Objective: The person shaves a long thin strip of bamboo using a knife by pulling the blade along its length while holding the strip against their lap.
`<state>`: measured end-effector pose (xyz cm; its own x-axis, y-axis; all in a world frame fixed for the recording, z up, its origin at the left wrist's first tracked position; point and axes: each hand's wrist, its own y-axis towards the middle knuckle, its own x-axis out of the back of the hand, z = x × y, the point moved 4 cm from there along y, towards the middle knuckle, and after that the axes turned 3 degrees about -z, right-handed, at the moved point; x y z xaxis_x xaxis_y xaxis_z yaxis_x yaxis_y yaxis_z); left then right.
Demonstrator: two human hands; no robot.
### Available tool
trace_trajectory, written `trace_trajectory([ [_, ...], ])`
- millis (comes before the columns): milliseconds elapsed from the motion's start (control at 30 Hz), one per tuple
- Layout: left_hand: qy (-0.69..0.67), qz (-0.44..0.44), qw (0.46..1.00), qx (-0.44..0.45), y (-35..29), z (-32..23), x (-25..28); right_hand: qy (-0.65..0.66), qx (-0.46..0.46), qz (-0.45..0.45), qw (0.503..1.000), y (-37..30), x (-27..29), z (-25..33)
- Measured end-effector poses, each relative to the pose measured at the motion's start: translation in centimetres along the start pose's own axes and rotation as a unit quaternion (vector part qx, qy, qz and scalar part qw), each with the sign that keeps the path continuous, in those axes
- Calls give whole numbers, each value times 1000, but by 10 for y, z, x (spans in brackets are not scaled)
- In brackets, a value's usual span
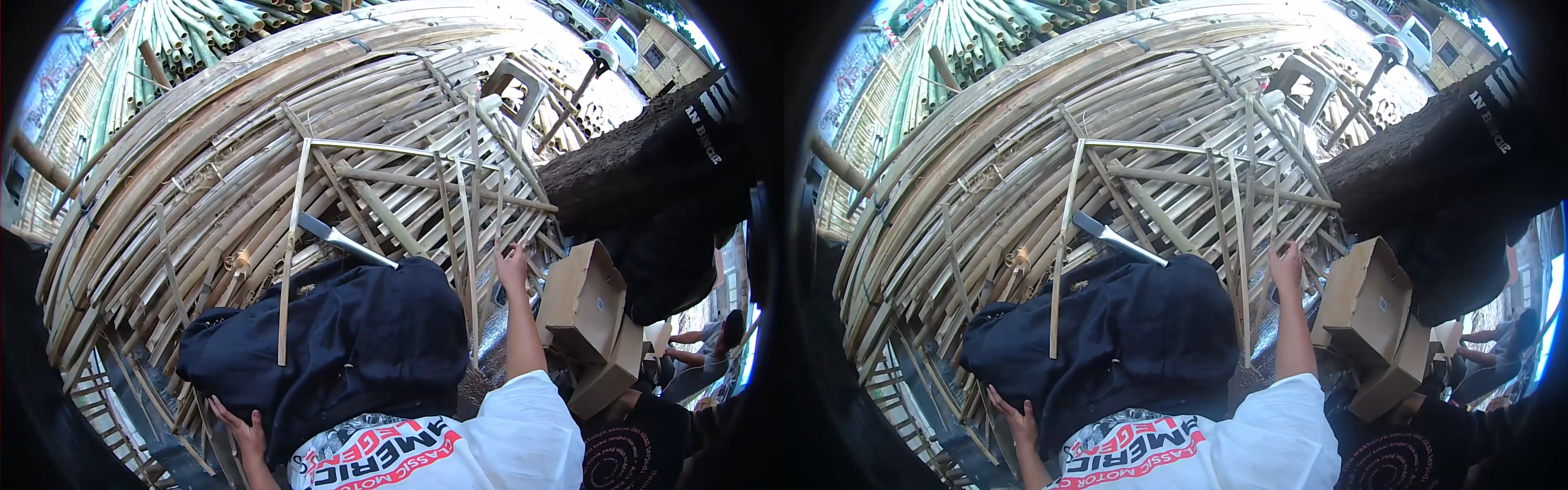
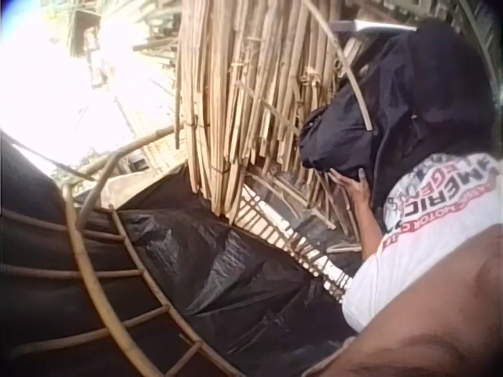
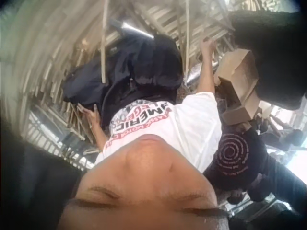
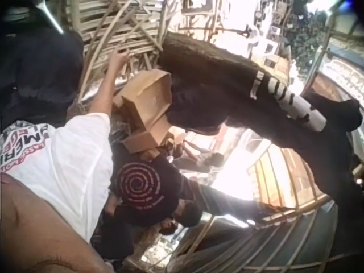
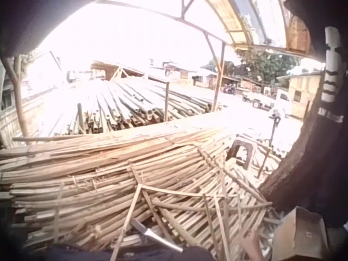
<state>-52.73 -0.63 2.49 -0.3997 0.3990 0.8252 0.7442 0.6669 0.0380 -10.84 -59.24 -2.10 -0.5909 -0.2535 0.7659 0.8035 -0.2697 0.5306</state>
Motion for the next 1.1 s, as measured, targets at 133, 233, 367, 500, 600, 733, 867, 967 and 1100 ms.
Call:
trace_trajectory([
  [133,30,53,998,34,11,-2,6,76,-148,198,966,-27,-28,-16],
  [233,93,82,992,27,11,10,8,119,-162,191,961,-28,-23,-19],
  [367,91,107,989,52,12,14,5,148,-234,57,959,11,-15,-75],
  [500,148,137,979,39,12,28,5,21,-212,84,973,58,-26,-130],
  [600,194,148,970,22,10,37,3,-101,-265,199,938,65,-35,-129],
  [733,189,212,955,81,10,25,5,-122,-260,305,908,62,-35,-125],
  [867,190,276,932,138,12,16,10,8,-187,320,929,49,-41,-149],
  [967,192,311,917,163,16,10,11,21,-176,323,930,47,-39,-151],
  [1100,197,333,903,185,17,11,11,3,-173,253,952,65,-27,-140],
])
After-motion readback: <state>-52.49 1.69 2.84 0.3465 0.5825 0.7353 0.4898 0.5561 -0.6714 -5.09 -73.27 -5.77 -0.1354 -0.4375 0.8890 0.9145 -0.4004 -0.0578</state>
